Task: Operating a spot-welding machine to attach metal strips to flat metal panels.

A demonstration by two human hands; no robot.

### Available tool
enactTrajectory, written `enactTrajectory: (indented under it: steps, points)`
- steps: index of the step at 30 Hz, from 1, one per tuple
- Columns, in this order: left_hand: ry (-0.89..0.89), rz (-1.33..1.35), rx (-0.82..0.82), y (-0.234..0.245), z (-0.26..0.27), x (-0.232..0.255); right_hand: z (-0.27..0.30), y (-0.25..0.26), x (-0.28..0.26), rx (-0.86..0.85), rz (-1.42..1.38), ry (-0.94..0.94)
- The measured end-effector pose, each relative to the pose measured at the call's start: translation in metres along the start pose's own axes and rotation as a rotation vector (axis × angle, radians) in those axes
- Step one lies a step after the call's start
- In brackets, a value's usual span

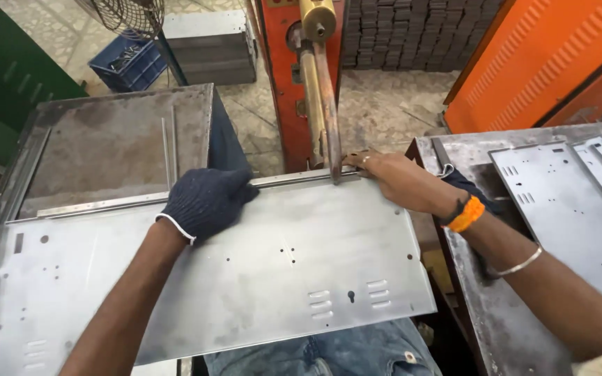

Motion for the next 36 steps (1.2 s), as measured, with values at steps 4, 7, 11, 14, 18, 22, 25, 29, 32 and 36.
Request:
enactTrajectory:
  steps: [4, 7, 11, 14, 18, 22, 25, 29, 32, 36]
  points:
    - [0.065, 0.000, -0.043, -0.001, 0.000, -0.003, 0.000, -0.005, 0.007, 0.028, 0.055, 0.033]
    - [0.035, 0.006, -0.029, 0.003, 0.000, -0.007, 0.000, -0.019, 0.026, -0.084, 0.056, -0.134]
    - [0.021, 0.018, -0.025, 0.000, 0.005, -0.005, 0.006, -0.027, 0.030, 0.004, 0.110, -0.008]
    - [0.080, 0.008, -0.026, 0.008, 0.012, 0.005, 0.002, -0.004, 0.000, 0.024, -0.049, -0.117]
    - [0.091, 0.047, 0.079, 0.016, 0.026, 0.030, 0.016, 0.002, 0.012, 0.203, 0.023, 0.040]
    - [0.119, 0.012, 0.022, -0.008, 0.049, 0.053, 0.051, 0.012, -0.013, 0.030, 0.000, -0.026]
    - [0.134, 0.012, -0.047, -0.035, 0.056, 0.078, 0.082, 0.004, -0.019, -0.017, -0.052, -0.052]
    - [0.024, 0.172, -0.028, -0.089, 0.051, 0.123, 0.117, -0.029, -0.015, -0.072, -0.116, -0.049]
    - [-0.032, 0.246, -0.085, -0.125, 0.046, 0.159, 0.139, -0.085, -0.025, 0.058, 0.030, 0.012]
    - [-0.035, 0.151, -0.163, -0.131, 0.044, 0.164, 0.146, -0.124, -0.026, 0.204, 0.086, -0.074]
Point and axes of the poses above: each hand's wrist, its own z-axis away from the middle knuckle, its own y-axis out of the back of the hand, x = y × z, the point moved 2 cm from there along -z, towards the middle knuckle
